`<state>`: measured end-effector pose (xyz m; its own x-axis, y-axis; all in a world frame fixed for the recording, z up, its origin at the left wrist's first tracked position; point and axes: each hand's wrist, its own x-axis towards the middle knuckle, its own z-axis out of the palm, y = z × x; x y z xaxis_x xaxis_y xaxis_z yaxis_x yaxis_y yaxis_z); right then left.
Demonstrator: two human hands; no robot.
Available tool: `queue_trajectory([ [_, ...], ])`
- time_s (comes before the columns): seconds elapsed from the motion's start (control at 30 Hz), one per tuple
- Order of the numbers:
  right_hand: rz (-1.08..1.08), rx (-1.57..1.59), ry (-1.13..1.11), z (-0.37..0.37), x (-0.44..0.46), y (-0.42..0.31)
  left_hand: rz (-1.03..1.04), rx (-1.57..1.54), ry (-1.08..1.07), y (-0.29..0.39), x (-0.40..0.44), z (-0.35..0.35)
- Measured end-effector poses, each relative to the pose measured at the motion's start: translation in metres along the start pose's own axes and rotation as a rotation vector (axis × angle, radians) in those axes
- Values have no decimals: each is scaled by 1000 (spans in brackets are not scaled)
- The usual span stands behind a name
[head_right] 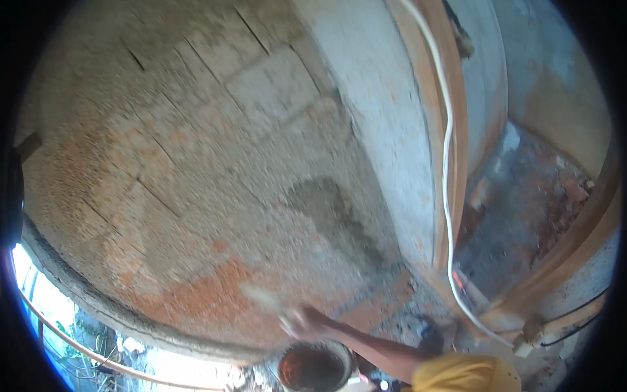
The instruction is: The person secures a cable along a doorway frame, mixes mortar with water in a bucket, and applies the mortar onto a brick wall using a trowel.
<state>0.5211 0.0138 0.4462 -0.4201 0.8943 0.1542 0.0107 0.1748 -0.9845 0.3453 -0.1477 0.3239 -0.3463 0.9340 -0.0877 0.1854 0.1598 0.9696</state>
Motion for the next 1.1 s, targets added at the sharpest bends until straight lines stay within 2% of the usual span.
queue_trajectory([
  [0.03,324,165,-248,-9,-29,28,3,-13,-18,6,5,9],
  [0.1,187,-471,-467,-9,-80,66,6,-39,-43,15,11,22],
  [0.17,419,-628,-419,11,-103,97,-2,-52,-61,23,10,30],
  [0.27,315,-676,-422,38,-118,133,15,-71,-84,27,12,42],
  [0.37,492,-537,-428,-1,-96,88,25,-88,-96,32,11,48],
  [0.4,453,-530,-397,-20,-93,82,30,-95,-102,33,10,50],
  [0.43,647,-564,-331,-28,-89,86,35,-98,-105,33,9,50],
  [0.47,700,-615,-386,-37,-90,92,42,-99,-111,30,6,46],
  [0.57,893,-1,-309,-38,-115,156,85,-108,-131,38,-2,38],
  [0.6,882,16,-311,-37,-125,153,156,-147,-182,60,-6,40],
  [0.63,991,251,-271,-36,-137,112,258,-457,-289,70,-14,41],
  [0.67,1038,283,-306,-26,-141,113,184,-462,-246,42,-11,37],
  [0.7,988,413,-261,-15,-145,124,220,-485,-200,49,-16,41],
  [0.77,951,476,-259,-10,-148,118,-3,-329,-178,-6,4,28],
  [0.87,810,862,-254,-11,-162,93,-127,-450,-41,7,5,26],
  [0.97,605,1050,-196,8,-151,79,-244,-571,88,21,7,30],
  [1.0,557,1088,-156,11,-141,67,-275,-571,79,1,11,22],
  [1.1,311,1221,-34,8,-107,23,515,274,-44,-51,9,-19],
])
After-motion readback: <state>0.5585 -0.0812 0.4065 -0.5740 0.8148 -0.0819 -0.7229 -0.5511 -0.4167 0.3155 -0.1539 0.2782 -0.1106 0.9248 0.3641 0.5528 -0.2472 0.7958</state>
